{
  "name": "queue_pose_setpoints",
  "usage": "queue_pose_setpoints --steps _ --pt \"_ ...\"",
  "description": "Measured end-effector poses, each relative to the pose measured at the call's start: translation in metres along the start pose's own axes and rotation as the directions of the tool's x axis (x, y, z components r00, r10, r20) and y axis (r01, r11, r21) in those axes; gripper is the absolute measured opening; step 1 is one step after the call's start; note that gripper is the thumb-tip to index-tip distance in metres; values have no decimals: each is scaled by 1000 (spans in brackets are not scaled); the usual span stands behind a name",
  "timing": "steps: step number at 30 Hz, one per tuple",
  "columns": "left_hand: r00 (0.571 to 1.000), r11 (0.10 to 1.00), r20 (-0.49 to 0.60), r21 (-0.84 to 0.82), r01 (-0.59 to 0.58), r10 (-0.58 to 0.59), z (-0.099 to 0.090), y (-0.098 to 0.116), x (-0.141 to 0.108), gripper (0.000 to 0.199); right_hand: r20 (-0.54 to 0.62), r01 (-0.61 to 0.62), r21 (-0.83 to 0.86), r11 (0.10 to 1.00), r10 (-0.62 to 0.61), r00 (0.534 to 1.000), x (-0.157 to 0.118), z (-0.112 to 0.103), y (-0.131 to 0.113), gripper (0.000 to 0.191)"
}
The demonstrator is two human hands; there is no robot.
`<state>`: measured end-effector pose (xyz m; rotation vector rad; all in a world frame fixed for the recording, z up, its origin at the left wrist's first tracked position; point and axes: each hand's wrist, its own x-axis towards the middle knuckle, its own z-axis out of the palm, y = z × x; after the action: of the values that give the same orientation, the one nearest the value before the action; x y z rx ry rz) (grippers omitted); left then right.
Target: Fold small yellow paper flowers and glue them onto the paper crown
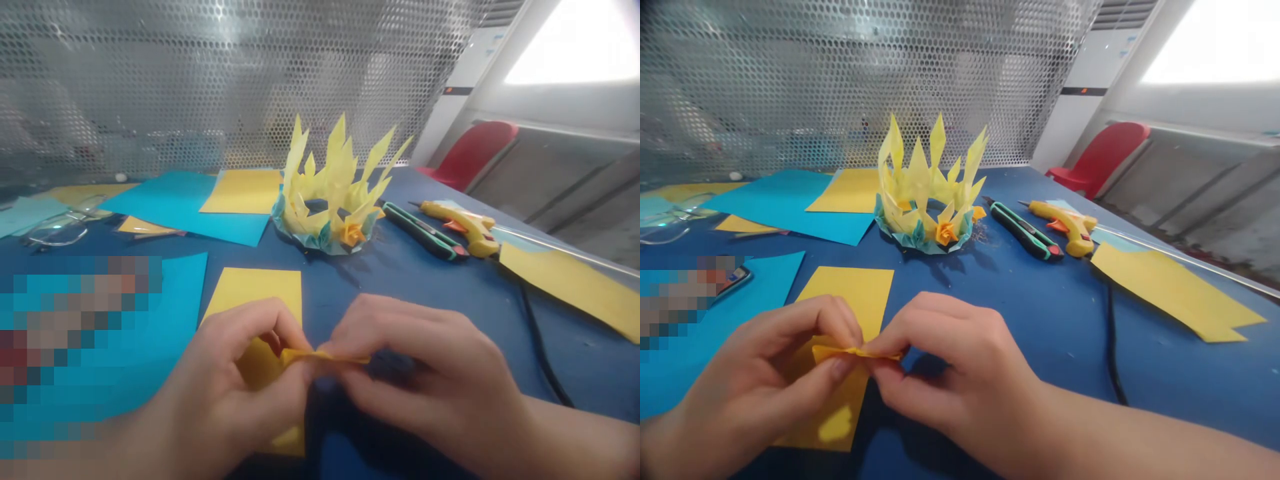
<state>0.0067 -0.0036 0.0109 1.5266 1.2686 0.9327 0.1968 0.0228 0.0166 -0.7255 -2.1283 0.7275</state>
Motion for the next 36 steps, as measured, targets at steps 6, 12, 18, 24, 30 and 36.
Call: queue_pose_setpoints --steps 6,12,18,24,30,36 --pt "986 928 95 -334 164 -140 -7 -13 9 68 -127 198 -221 955 -229 965 -8 -3 18 16" --pt "974 825 177 -523 214 -141 -9 -11 9 56 -81 212 -288 934 -244 966 -5 -3 15 17" --pt "976 863 67 -458 215 -208 -8 -6 12 50 -39 102 -174 980 -110 993 1 -3 10 13" --pt "982 877 102 -442 188 -158 -7 -9 12 48 -101 -138 -47 989 133 986 4 0 10 9" --pt "971 847 120 -475 238 -205 -6 -4 12 52 -8 -333 194 923 341 940 9 2 12 4" --pt "957 788 106 -547 282 -269 -6 2 12 61 58 -417 363 834 426 903 10 2 11 6"
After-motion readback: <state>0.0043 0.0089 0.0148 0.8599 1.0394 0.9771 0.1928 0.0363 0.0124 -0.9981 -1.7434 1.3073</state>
